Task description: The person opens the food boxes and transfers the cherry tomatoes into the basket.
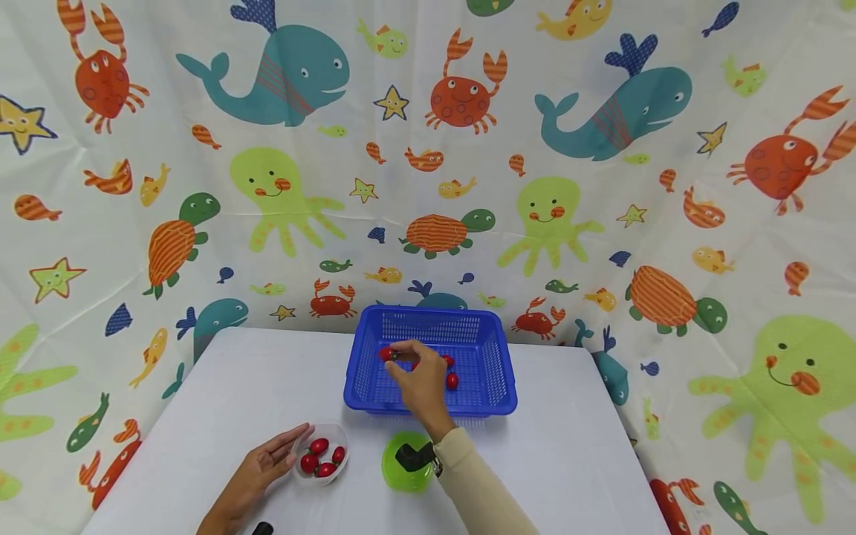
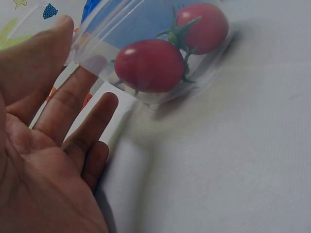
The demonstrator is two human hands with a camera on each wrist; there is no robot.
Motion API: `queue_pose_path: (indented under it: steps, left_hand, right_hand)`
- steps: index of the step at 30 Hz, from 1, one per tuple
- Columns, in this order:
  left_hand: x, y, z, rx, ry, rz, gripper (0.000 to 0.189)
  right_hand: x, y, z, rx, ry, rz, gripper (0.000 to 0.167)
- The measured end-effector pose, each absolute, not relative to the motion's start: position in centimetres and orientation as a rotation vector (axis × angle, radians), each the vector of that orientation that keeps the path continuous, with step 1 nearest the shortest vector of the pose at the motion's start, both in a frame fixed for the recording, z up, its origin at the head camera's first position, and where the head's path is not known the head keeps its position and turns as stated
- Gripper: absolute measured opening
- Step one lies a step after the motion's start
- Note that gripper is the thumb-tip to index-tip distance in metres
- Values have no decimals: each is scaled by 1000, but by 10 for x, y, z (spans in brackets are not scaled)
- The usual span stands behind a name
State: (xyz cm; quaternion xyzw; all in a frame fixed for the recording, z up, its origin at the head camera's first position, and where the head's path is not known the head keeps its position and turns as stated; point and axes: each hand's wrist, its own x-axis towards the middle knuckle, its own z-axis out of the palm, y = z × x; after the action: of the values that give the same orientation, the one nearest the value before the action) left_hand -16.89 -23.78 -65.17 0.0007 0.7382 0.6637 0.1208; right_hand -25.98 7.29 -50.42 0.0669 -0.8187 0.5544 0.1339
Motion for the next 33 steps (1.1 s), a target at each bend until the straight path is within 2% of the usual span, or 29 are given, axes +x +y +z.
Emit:
queue_pose_path:
  steps: [13, 22, 33]
  left_hand:
    - [-168, -238, -650, 27, 2151, 1964, 47]
    - [-169, -237, -653, -34, 2144, 1958, 49]
    - [-167, -239, -652, 65, 2137, 1968, 49]
  right_hand:
    - [-280, 89, -507, 115, -2388, 1758, 26]
    - [-297, 101, -511, 58, -2482, 1724, 31]
    - [-306, 105, -515, 11, -2561, 1699, 31]
